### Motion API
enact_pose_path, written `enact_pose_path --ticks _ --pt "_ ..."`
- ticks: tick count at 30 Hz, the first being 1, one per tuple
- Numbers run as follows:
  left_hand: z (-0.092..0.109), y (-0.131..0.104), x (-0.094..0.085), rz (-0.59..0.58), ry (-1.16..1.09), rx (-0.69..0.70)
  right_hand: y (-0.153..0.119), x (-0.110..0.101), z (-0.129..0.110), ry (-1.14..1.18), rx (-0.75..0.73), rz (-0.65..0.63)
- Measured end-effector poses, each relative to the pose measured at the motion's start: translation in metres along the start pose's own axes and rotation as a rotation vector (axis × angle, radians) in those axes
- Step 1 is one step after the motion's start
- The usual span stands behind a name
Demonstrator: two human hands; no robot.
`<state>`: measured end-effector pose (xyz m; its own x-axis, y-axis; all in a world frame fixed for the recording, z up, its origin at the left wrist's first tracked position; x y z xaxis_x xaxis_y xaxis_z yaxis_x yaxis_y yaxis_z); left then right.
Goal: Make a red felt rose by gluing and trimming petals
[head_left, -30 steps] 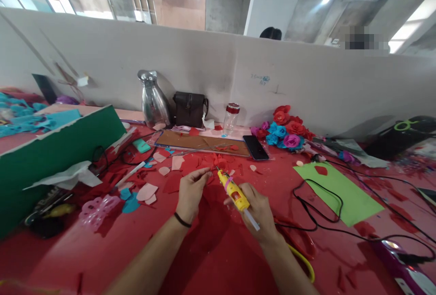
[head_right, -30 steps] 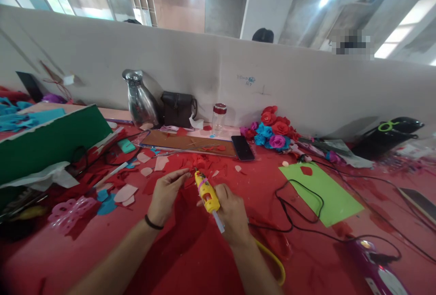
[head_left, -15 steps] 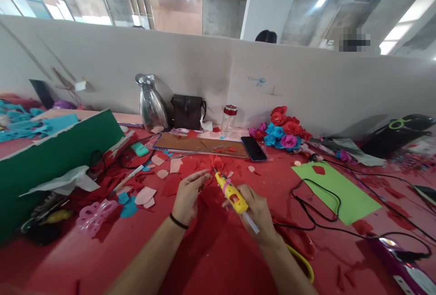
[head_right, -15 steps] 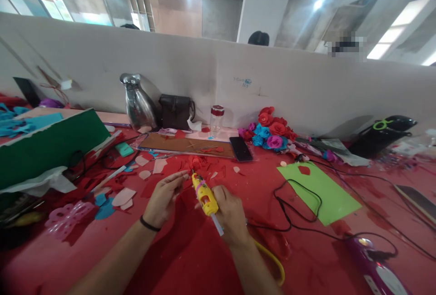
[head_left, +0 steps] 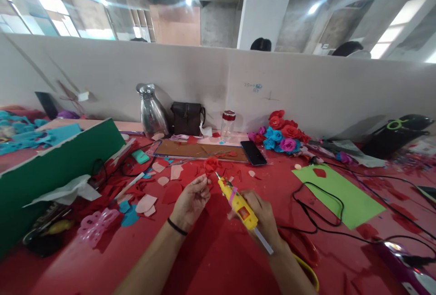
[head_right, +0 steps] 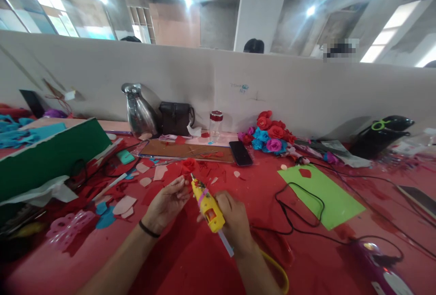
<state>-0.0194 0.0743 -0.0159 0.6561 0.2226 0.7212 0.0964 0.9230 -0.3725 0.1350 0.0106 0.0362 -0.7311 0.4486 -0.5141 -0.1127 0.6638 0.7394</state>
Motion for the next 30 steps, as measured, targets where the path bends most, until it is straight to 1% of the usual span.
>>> enact_pose_path --ticks 4,7,10,15,19,22,26,30 --pt "0.004 -0.004 0.005 -0.058 -0.018 0.029 0.002 -0.01 -0.015 0.021 -0.152 0.073" --pt "0.007 -0.007 0.006 -0.078 -0.019 0.062 0.0 -0.015 -0.019 0.014 -0.208 0.122" --pt "0.008 -0.008 0.003 -0.096 0.004 0.076 -0.005 -0.014 -0.012 0.055 -0.175 0.134" --pt "0.005 -0.009 0.003 -0.155 0.012 0.038 -0.017 -0.012 0.004 0.068 -0.077 0.16" --pt "0.008 -0.01 0.005 -0.188 -0.046 0.074 -0.018 -0.007 0.009 0.066 -0.056 0.129" --pt "0.008 -0.006 0.005 -0.167 -0.071 0.083 -0.013 -0.002 0.009 0.079 -0.053 0.068" --pt "0.007 0.005 -0.001 -0.083 -0.088 0.088 -0.007 -0.002 0.006 0.05 -0.105 0.07" --pt "0.004 0.01 -0.004 -0.047 -0.052 0.113 -0.006 0.001 0.004 0.09 -0.072 0.019"
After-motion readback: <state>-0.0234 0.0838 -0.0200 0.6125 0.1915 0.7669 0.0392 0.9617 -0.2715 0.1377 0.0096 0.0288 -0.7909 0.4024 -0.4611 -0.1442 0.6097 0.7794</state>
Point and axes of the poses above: each hand's wrist, its own y-axis towards the middle knuckle, its own x-axis out of the palm, z = x × y, the point moved 6 cm from there along y, towards the middle knuckle, and after that the axes turned 8 degrees about z, right-handed, at the moved point
